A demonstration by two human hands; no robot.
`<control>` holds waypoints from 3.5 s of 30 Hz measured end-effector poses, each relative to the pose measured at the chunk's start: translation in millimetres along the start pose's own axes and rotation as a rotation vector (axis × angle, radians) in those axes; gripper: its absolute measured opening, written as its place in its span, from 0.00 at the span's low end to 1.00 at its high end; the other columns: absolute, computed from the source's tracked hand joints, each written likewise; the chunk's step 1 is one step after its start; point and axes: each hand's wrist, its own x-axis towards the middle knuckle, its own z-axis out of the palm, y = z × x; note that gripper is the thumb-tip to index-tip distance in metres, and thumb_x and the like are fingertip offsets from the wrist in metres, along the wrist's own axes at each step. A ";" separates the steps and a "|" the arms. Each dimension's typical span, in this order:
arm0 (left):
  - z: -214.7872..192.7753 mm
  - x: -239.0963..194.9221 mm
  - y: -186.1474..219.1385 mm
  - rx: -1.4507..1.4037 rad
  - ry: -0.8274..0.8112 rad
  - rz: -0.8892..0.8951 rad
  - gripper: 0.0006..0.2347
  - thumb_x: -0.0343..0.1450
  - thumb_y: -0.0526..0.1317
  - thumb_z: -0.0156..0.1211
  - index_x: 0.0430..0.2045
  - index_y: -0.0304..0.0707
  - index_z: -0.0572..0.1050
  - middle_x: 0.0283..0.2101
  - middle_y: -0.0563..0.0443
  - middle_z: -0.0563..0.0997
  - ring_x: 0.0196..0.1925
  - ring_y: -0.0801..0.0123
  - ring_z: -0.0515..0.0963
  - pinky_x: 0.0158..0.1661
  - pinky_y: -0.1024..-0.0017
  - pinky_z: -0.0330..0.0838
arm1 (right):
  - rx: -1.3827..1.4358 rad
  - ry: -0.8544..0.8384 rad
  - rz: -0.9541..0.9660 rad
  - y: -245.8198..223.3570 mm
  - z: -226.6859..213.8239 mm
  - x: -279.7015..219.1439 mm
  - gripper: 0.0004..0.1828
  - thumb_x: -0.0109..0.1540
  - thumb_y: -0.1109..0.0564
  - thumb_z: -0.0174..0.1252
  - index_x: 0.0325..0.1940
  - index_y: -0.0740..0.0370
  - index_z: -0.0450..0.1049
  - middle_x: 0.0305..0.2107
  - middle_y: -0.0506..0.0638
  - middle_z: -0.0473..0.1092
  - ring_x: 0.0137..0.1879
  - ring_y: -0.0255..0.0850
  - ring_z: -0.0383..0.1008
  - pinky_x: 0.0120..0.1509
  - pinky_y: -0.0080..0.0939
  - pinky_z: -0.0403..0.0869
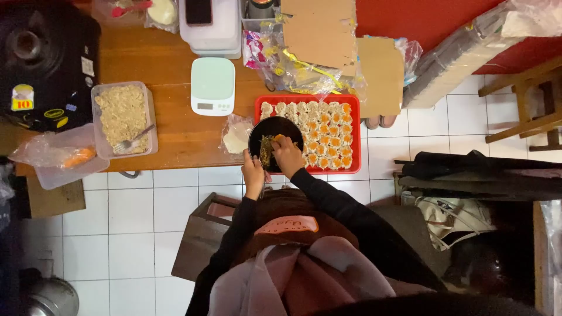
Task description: The person grates a small orange vegetable over a black bowl using a handheld grater. The grated material accumulates in the bowl while the person holds the grater with one hand and rubs the vegetable with the other. A red tray of prepared dumplings sits nearby on the table.
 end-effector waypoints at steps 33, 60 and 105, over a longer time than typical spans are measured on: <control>1.3 -24.6 -24.7 -0.070 -0.088 -0.014 0.19 0.77 0.36 0.36 0.63 0.24 0.54 0.13 0.34 0.77 0.10 0.59 0.77 0.13 0.68 0.74 | -0.070 -0.147 0.117 -13.1 18.6 -66.7 0.07 0.56 0.49 0.63 0.24 0.47 0.76 0.23 0.42 0.72 0.41 0.41 0.75 0.33 0.36 0.76; -16.1 -29.8 14.1 -0.102 -0.059 -0.008 0.17 0.77 0.35 0.37 0.60 0.26 0.59 0.12 0.31 0.75 0.10 0.54 0.77 0.16 0.66 0.74 | -0.041 -0.163 0.000 -13.3 -18.2 -47.7 0.06 0.62 0.49 0.56 0.31 0.39 0.76 0.26 0.37 0.74 0.33 0.37 0.77 0.34 0.35 0.77; -41.8 -4.9 50.5 0.005 0.221 -0.127 0.21 0.75 0.42 0.45 0.65 0.40 0.60 0.42 0.25 0.80 0.37 0.41 0.83 0.38 0.52 0.77 | 0.232 -0.382 0.564 71.8 51.8 -5.6 0.09 0.64 0.48 0.55 0.45 0.50 0.74 0.35 0.49 0.72 0.45 0.50 0.78 0.49 0.49 0.79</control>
